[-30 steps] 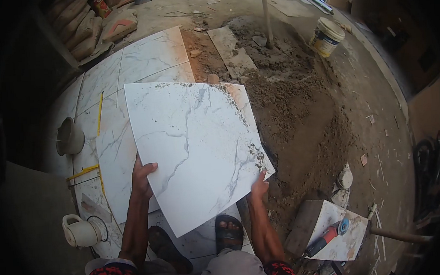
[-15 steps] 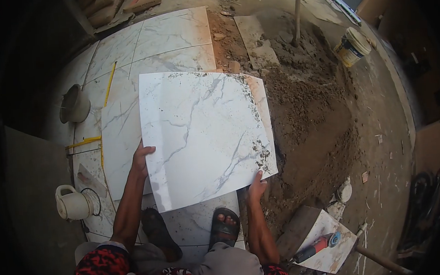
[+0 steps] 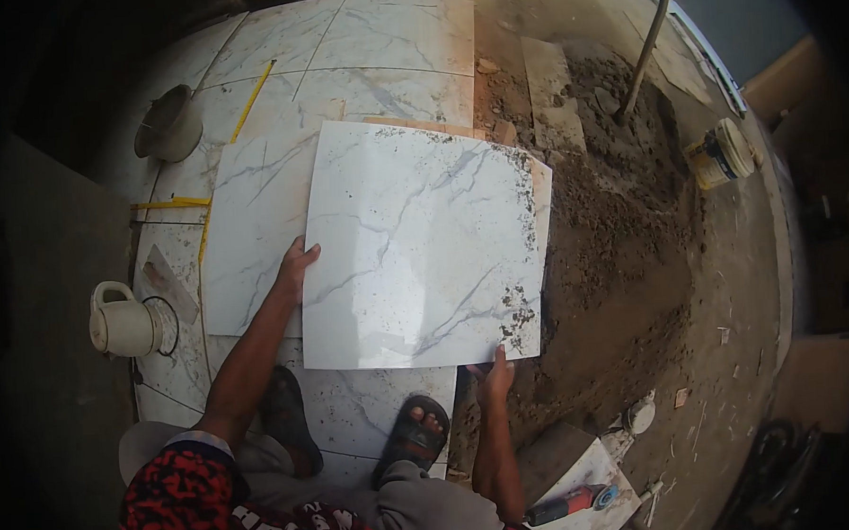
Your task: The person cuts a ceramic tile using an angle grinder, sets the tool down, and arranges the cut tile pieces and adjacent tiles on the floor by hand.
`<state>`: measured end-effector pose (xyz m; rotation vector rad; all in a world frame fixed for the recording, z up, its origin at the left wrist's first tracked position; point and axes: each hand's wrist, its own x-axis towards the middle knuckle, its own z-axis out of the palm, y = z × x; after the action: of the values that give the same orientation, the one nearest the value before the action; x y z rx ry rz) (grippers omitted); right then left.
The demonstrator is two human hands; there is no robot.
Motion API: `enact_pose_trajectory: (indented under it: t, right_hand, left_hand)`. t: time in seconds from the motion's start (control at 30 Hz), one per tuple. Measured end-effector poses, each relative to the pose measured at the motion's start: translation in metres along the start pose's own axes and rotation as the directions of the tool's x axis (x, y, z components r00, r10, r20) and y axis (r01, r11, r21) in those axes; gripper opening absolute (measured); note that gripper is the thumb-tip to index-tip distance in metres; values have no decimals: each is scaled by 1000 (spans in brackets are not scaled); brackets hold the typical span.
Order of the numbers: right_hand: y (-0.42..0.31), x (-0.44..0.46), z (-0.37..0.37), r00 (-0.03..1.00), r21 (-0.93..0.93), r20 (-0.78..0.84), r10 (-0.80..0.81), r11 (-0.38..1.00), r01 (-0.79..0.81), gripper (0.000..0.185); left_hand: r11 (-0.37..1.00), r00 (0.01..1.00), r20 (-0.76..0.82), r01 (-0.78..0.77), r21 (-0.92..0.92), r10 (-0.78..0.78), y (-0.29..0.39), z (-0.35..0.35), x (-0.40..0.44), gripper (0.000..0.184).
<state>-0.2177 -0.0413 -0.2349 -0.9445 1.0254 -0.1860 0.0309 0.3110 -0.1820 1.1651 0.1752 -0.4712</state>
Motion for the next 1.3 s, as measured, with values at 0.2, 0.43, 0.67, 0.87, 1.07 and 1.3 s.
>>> enact_pose_trajectory:
  t: [0.2, 0.43, 0.67, 0.87, 1.07, 1.3]
  right_hand:
    - [-2, -6, -10, 1000, -84, -8, 10, 996, -10, 38]
    - [-5, -8, -23, 999, -165, 50, -23, 986, 31, 33]
    - [-7, 9, -62, 994, -317, 103, -47, 945, 77, 34]
    - [-24, 27, -83, 998, -284, 6, -61, 957, 60, 37]
    - [-28, 38, -67, 999, -216, -49, 7, 976, -18, 37]
    - [-14, 46, -64, 997, -142, -73, -15, 990, 5, 43]
  left_hand:
    - [999, 999, -43, 2, 48, 0, -27, -19, 12, 50]
    - [993, 994, -72, -75, 88, 82, -39, -25, 17, 46]
    - [987, 978, -196, -33, 154, 64, -47, -30, 23, 42]
    - [958, 927, -322, -105, 266, 191, -55, -27, 26, 39]
    - [900, 898, -371, -59, 432, 237, -62, -38, 36, 40]
    - [619, 900, -420, 263, 740, 120, -14, -24, 31, 50]
